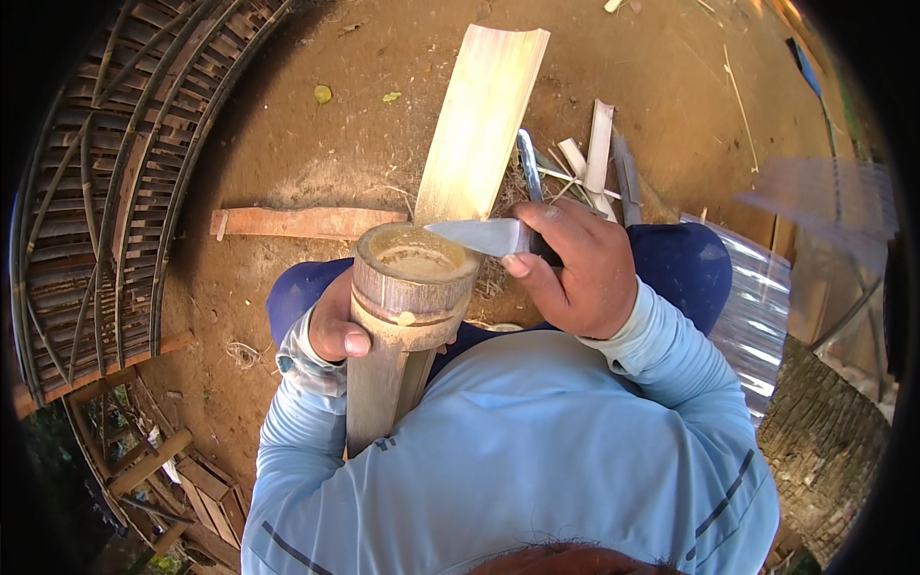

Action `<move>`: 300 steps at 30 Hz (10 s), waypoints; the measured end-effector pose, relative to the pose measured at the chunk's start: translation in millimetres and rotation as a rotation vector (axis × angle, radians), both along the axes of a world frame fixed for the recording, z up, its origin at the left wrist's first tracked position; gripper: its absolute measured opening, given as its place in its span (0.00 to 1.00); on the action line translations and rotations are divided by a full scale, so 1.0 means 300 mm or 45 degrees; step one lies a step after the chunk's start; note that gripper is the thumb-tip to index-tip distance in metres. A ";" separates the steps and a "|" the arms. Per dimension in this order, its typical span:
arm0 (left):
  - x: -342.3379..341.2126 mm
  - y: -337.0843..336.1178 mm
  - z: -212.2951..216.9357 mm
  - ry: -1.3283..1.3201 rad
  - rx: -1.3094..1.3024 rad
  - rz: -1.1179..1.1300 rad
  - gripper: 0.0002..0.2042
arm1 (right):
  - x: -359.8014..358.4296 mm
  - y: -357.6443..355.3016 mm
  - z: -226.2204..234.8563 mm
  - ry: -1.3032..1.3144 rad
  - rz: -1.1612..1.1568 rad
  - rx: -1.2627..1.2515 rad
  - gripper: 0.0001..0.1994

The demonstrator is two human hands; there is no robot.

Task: The person sits on the ground and uses a knife to shave and smooth the surface of a split bamboo pole. They hold the bamboo with one hand and carefully scrape the surface with the other, removing thin layers of material.

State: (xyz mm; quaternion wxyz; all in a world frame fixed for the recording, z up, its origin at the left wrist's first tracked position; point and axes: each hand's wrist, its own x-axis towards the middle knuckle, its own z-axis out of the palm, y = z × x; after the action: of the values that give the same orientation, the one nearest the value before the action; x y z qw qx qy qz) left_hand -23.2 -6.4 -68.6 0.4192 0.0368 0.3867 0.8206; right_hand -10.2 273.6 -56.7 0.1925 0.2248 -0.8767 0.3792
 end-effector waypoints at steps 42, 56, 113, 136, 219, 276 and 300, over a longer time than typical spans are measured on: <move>-0.011 0.000 -0.006 0.043 0.049 -0.054 0.56 | -0.256 0.203 0.044 -0.707 -0.151 -0.842 0.26; -0.042 -0.039 -0.011 0.290 0.056 -0.192 0.48 | -0.117 0.122 -0.051 -0.758 0.250 -0.973 0.33; 0.013 0.064 0.042 0.237 -0.246 -0.331 0.57 | 0.091 0.098 -0.123 -0.764 0.016 -0.929 0.19; -0.090 0.107 -0.027 0.095 -0.022 -0.426 0.56 | 0.125 0.070 0.026 -0.171 -0.013 -0.037 0.19; -0.026 0.029 0.085 0.286 -0.400 -0.052 0.60 | -0.029 -0.020 -0.018 0.010 -0.131 0.049 0.13; -0.038 0.003 0.050 0.490 -0.315 -0.077 0.52 | -0.409 0.275 0.139 -0.300 -0.803 0.010 0.13; -0.028 0.013 0.067 0.271 -0.345 0.025 0.53 | 0.012 0.026 -0.014 -0.359 0.027 -0.313 0.14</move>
State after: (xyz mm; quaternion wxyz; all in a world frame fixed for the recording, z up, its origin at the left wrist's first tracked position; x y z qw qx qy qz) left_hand -31.6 -2.5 -48.4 0.3692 0.0629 0.5363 0.7564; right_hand -6.5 281.4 -60.8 0.0896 0.1534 -0.8397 0.5132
